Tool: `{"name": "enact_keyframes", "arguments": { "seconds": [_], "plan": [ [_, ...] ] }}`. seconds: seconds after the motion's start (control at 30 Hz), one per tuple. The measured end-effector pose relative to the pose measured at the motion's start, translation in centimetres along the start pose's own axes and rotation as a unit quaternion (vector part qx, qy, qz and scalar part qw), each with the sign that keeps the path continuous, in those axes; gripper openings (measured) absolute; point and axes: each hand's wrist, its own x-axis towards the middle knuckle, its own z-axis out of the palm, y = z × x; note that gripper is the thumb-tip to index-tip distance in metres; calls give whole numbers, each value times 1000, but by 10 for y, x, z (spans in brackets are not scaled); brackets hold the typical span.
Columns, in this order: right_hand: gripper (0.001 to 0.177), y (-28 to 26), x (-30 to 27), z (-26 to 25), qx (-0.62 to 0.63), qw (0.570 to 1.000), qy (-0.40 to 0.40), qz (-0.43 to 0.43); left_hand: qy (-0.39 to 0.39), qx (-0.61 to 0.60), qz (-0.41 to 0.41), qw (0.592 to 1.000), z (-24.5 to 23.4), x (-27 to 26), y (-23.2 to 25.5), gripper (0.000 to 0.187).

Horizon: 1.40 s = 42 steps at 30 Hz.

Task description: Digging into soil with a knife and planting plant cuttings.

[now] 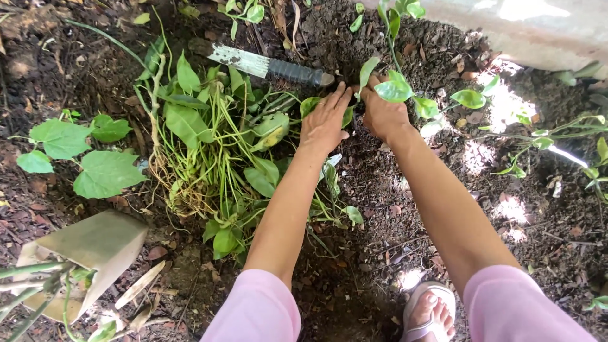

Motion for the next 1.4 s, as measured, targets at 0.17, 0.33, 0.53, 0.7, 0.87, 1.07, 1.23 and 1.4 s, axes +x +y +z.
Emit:
{"name": "enact_keyframes", "arguments": {
  "seconds": [0.17, 0.33, 0.53, 0.7, 0.87, 1.07, 1.23, 1.4],
  "plan": [
    [54, 2, -30, 33, 104, 993, -8, 63, 77, 52, 25, 995, 35, 20, -23, 80],
    [36, -42, -64, -4, 139, 962, 164, 167, -86, -131, -209, 965, -27, -20, 2, 38],
    [29, -70, -67, -15, 165, 954, -80, 237, 110, 4, -56, 992, -8, -31, -18, 41],
    [24, -73, -51, 15, 303, 950, -23, 75, 88, 54, -79, 992, -24, -42, -20, 43],
    [44, -88, -24, 25, 120, 992, -25, -4, 116, 53, -60, 990, -2, -30, -37, 28],
    [49, -70, 4, 82, 16, 991, 90, -93, 153, 55, -9, 987, 17, -5, -62, 40],
    [27, -75, -37, 41, -1, 999, -9, -51, 52, 49, -29, 997, 21, 8, -54, 50],
    [39, -58, -65, 30, 88, 989, 106, -49, 134, 132, -28, 982, 15, 19, -42, 75]
  ]
}}
